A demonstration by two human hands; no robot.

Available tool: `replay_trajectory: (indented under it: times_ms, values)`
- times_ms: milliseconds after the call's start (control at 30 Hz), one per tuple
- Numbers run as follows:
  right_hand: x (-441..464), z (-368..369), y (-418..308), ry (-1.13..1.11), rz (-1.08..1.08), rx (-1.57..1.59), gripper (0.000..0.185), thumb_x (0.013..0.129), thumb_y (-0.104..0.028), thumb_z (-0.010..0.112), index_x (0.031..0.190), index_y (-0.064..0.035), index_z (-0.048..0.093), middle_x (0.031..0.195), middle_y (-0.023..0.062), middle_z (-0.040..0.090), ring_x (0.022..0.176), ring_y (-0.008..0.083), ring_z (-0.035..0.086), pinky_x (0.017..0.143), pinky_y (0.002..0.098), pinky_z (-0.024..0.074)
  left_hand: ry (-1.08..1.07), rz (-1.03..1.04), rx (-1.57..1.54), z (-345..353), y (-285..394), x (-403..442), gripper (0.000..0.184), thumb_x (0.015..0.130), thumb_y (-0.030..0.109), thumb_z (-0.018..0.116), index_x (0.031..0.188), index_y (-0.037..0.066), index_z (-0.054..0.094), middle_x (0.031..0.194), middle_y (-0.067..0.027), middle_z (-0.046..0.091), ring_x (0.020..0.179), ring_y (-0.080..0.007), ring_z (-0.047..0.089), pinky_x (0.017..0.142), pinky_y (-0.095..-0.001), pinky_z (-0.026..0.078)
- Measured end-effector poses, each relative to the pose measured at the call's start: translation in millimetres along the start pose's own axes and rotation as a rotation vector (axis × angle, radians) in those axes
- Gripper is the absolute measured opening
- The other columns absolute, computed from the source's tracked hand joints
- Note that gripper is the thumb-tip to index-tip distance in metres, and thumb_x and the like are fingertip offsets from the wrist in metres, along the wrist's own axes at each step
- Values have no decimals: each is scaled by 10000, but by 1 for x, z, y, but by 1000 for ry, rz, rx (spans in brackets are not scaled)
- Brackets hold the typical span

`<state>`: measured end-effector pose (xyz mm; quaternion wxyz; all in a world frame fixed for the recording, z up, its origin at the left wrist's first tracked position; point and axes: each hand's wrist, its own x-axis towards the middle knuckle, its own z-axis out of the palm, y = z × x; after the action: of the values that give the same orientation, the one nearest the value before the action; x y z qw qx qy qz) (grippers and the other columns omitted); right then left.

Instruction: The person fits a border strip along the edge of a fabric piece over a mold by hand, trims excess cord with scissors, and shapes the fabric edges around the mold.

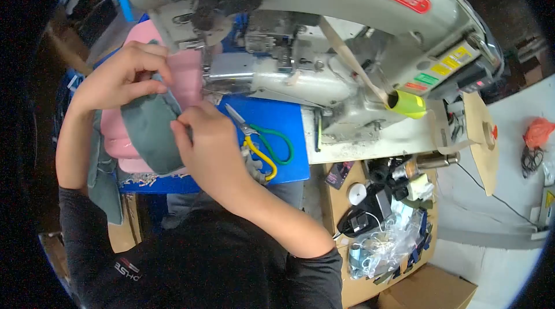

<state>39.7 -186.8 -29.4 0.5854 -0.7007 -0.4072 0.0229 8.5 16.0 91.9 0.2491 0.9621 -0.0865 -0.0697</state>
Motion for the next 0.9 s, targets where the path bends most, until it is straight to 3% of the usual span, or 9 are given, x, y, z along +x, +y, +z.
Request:
replay_trajectory:
  times_ms: [33, 67, 167, 200, 267, 533, 667, 900]
  values:
    - [0, -2, -2, 42, -48, -49, 99, 863, -33, 749, 844, 11, 663, 779, 107, 629, 545, 185, 619, 500, 278, 457, 68, 190, 48, 4, -8, 1, 151, 792, 94, 749, 887, 11, 665, 801, -108, 595, 782, -288, 597, 690, -376, 446]
    - [-1, -7, -4, 18, -16, -61, 93, 870, -34, 747, 855, 14, 669, 785, 106, 630, 548, 175, 621, 494, 269, 449, 140, 362, 110, 9, -23, 2, 143, 801, 88, 743, 906, 15, 679, 810, -110, 603, 773, -287, 595, 684, -374, 446]
    - [-3, -14, -9, -71, 40, -101, 95, 893, -38, 738, 876, 30, 675, 803, 81, 637, 566, 116, 614, 484, 242, 459, 24, 310, 33, 2, -19, -2, 140, 856, 105, 695, 944, -3, 700, 840, -154, 684, 833, -311, 663, 756, -397, 510]
    - [-4, -14, -13, -76, 141, -29, 116, 866, -65, 763, 840, -4, 668, 778, 116, 634, 533, 186, 591, 489, 298, 442, -2, 278, -27, 2, -17, -4, 152, 867, 114, 685, 955, -8, 705, 858, -166, 695, 853, -315, 673, 776, -394, 518]
    - [-4, -15, -17, -90, 208, 44, 92, 884, -5, 738, 847, 24, 659, 778, 97, 636, 512, 108, 593, 450, 247, 413, 28, 322, -71, 8, -23, -7, 139, 859, 93, 693, 870, -32, 631, 822, -157, 593, 798, -332, 611, 713, -419, 468]
    - [-6, -19, -31, -89, 327, 70, 147, 906, -32, 734, 825, 42, 637, 748, 72, 607, 503, 98, 616, 434, 226, 380, 14, 282, -135, 6, -12, -14, 104, 871, 69, 670, 934, -11, 689, 880, -152, 660, 859, -318, 648, 761, -402, 500]
    - [-6, -18, -31, -91, 331, 62, 161, 906, -30, 734, 809, 38, 625, 728, 66, 594, 507, 97, 619, 432, 228, 375, -8, 288, -150, 8, -14, -12, 128, 862, 73, 688, 964, -2, 708, 914, -139, 684, 884, -302, 659, 775, -393, 509]
    - [-6, -13, -30, -44, 287, 87, 185, 904, -19, 736, 787, 33, 602, 717, 57, 601, 514, 81, 598, 440, 218, 394, -53, 302, -77, -1, -4, -15, 157, 798, 56, 724, 944, -2, 713, 868, -126, 665, 793, -271, 641, 687, -387, 495]
